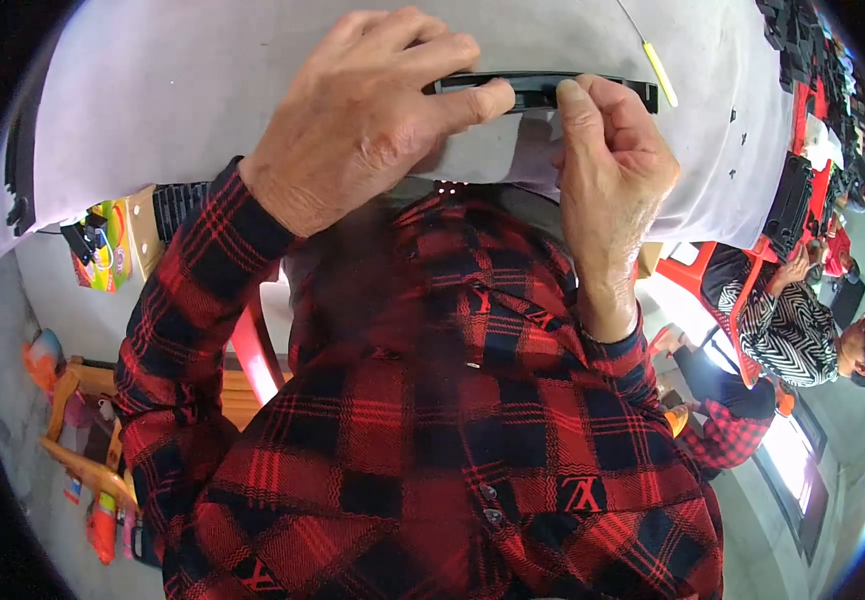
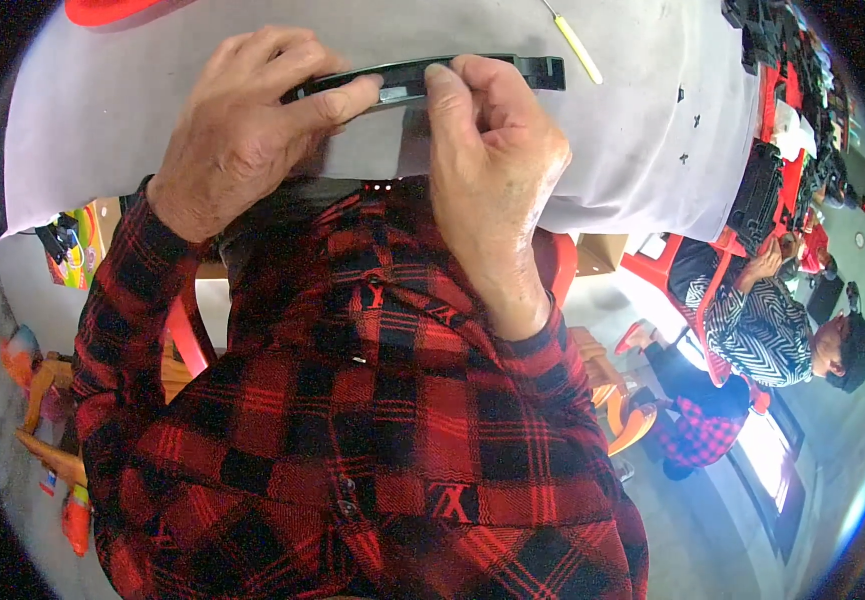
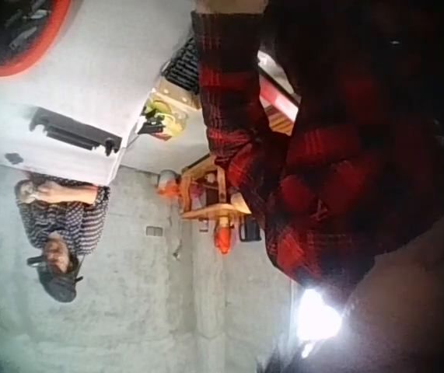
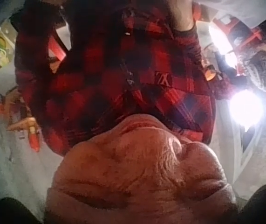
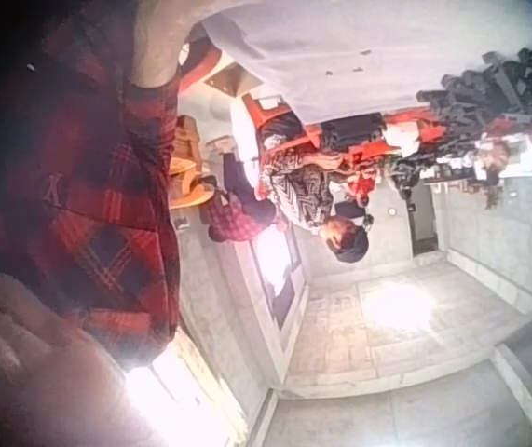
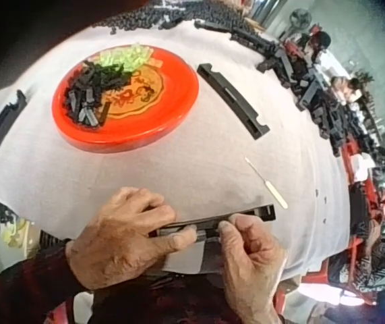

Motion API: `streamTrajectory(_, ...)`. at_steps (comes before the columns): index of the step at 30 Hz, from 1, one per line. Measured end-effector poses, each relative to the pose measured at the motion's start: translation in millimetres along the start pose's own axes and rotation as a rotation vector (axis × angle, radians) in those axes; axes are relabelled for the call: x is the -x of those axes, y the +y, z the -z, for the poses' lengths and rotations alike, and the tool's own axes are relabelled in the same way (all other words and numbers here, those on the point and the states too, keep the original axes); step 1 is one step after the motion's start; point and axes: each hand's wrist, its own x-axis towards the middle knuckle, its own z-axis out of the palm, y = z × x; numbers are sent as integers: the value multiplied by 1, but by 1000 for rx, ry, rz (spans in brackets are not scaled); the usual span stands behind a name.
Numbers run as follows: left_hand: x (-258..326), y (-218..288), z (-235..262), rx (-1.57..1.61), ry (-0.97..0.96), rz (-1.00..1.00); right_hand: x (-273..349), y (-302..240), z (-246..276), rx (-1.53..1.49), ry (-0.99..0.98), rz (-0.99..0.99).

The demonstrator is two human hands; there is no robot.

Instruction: The person assembles toy parts by inserting components into a plastic casing and pressing them in place by hand and with a small tool.

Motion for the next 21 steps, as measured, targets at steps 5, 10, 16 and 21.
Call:
streamTrajectory(5,-3,-3,1,18,-27,-29,7,10,7,99,-103,106)
streamTrajectory(10,-4,-3,5,16,-59,-9,9,11,7,13,-201,164)
streamTrajectory(16,-14,-1,8,14,-57,-36,5,11,11,55,-263,113)
streamTrajectory(21,-17,6,8,-5,-65,-12,3,15,13,49,-266,109)
